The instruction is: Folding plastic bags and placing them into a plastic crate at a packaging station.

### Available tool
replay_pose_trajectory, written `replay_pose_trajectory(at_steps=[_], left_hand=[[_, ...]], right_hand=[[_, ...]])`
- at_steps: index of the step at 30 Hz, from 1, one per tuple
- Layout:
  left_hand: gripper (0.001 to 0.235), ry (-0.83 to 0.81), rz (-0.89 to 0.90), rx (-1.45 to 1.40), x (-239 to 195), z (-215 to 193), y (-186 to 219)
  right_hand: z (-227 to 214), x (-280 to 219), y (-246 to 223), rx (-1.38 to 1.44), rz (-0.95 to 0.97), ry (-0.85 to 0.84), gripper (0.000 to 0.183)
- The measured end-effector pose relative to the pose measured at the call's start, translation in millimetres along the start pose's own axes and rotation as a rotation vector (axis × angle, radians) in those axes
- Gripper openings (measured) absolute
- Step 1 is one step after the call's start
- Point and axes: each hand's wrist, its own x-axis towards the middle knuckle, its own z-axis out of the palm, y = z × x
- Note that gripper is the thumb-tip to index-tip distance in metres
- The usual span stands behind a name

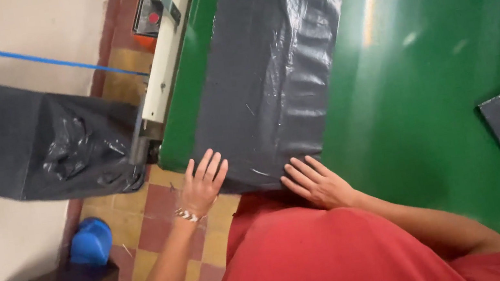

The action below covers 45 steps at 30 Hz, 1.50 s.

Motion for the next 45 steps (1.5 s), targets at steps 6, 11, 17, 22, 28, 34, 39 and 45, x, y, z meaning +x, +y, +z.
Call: replay_pose_trajectory(at_steps=[6,11,17,22,28,34,39,45], left_hand=[[0.059,-0.333,-0.018,-0.622,-24,58,-65],[0.021,-0.438,-0.339,-1.070,184,37,-152],[0.050,-0.331,-0.962,-1.747,306,185,-199],[0.087,-0.702,-1.032,-1.145,356,187,-193],[0.037,-0.490,-0.870,-0.762,314,274,-178],[0.054,0.032,-0.485,-0.157,324,208,-107],[0.035,0.050,-0.020,-0.558,295,214,-48],[0.065,-0.321,-0.750,-1.665,294,246,-68]], right_hand=[[17,9,20,0.271,0.072,0.201,0.035],[38,1,127,0.864,0.652,0.108,0.037],[63,78,293,1.282,1.293,0.526,0.023],[102,86,366,1.442,1.628,0.479,0.079],[62,117,387,0.598,1.399,0.167,0.073],[80,150,417,0.304,1.159,-0.070,0.068],[116,150,441,0.218,1.236,-0.447,0.051],[19,176,342,0.422,1.171,0.213,0.052]])
